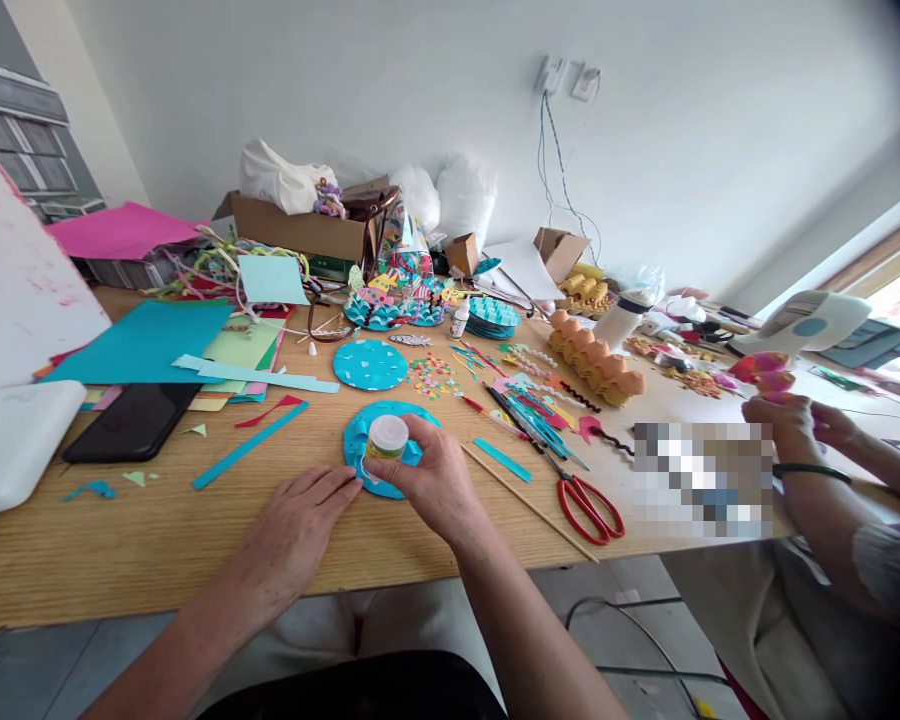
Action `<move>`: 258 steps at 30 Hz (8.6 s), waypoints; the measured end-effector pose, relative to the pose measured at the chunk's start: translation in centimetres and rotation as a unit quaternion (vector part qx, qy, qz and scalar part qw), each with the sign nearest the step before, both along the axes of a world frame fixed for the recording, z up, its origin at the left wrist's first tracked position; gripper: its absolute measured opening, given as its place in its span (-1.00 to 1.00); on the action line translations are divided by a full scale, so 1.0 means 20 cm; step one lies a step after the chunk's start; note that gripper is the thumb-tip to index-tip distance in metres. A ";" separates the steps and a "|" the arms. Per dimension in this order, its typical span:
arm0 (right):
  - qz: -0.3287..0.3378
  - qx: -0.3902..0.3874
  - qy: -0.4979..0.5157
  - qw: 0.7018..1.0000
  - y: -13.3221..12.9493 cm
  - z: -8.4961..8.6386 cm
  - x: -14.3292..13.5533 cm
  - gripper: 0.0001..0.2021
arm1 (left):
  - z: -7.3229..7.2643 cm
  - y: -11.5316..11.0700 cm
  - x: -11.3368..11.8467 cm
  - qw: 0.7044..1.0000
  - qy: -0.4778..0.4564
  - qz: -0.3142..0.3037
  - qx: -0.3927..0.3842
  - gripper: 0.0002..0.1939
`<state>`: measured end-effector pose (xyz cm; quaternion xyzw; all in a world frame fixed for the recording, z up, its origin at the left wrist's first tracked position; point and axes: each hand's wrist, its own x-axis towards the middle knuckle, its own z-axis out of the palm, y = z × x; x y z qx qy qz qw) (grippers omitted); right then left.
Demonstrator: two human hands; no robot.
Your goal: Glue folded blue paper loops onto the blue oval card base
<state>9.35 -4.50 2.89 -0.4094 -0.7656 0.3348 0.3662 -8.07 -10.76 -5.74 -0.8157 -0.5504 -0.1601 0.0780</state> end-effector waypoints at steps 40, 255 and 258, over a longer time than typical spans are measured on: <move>0.009 -0.029 0.051 0.998 0.02 -0.04 -0.03 -0.83 | 0.02 0.00 0.01 1.000 0.000 -0.001 -0.020 -0.51; -0.045 -0.023 0.062 0.997 0.00 -0.03 0.14 -0.86 | -0.01 0.01 -0.04 0.999 0.015 -0.025 0.027 -0.47; -0.049 -0.020 0.111 0.992 0.00 -0.03 0.17 -0.87 | -0.02 0.01 -0.04 0.999 0.010 -0.023 0.039 -0.47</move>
